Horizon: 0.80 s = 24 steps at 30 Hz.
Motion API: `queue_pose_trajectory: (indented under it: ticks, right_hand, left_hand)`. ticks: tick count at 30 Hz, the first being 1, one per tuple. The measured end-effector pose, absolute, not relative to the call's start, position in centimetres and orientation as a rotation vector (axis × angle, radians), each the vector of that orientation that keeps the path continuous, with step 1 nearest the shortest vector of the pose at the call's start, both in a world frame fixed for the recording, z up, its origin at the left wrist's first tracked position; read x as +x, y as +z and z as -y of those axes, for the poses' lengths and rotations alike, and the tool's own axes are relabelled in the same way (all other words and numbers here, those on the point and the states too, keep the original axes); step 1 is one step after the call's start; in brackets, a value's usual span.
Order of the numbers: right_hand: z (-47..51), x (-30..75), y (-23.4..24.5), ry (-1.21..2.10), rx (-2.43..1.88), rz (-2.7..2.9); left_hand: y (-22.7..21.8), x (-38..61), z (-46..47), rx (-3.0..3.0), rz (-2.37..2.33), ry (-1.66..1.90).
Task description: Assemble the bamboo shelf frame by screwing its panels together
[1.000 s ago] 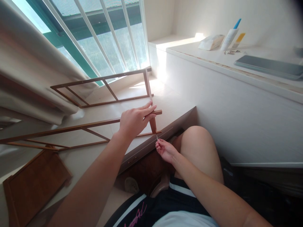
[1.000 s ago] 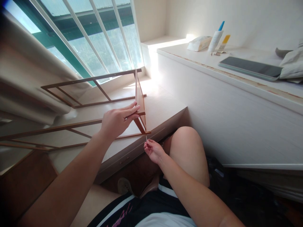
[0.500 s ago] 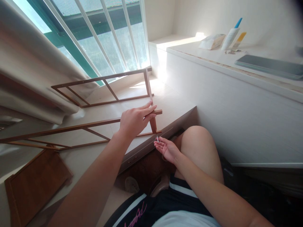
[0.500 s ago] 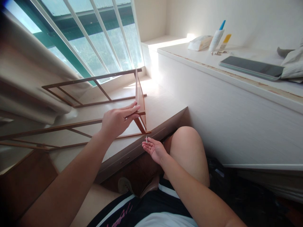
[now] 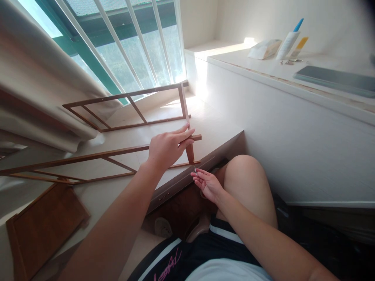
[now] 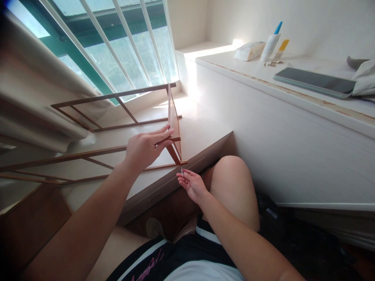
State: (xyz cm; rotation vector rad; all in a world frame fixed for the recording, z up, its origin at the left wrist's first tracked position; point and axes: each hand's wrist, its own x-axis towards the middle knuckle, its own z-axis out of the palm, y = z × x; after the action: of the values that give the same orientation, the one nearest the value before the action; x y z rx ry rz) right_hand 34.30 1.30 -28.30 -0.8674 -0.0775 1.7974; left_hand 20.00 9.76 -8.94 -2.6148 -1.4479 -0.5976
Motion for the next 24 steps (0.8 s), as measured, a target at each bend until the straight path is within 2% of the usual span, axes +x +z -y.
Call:
queue_pose_trajectory:
  ticks: [15,24]
  right_hand:
    - [-2.6,33.2,-29.2,2.002,-0.787,0.016]
    - [-2.4,32.4,-29.1,1.840,-0.873,0.177]
  left_hand:
    - [-8.9,19.9,-9.7,-2.624,1.448,-0.599]
    - [-8.8,20.0,-9.6,-2.618,1.444,-0.581]
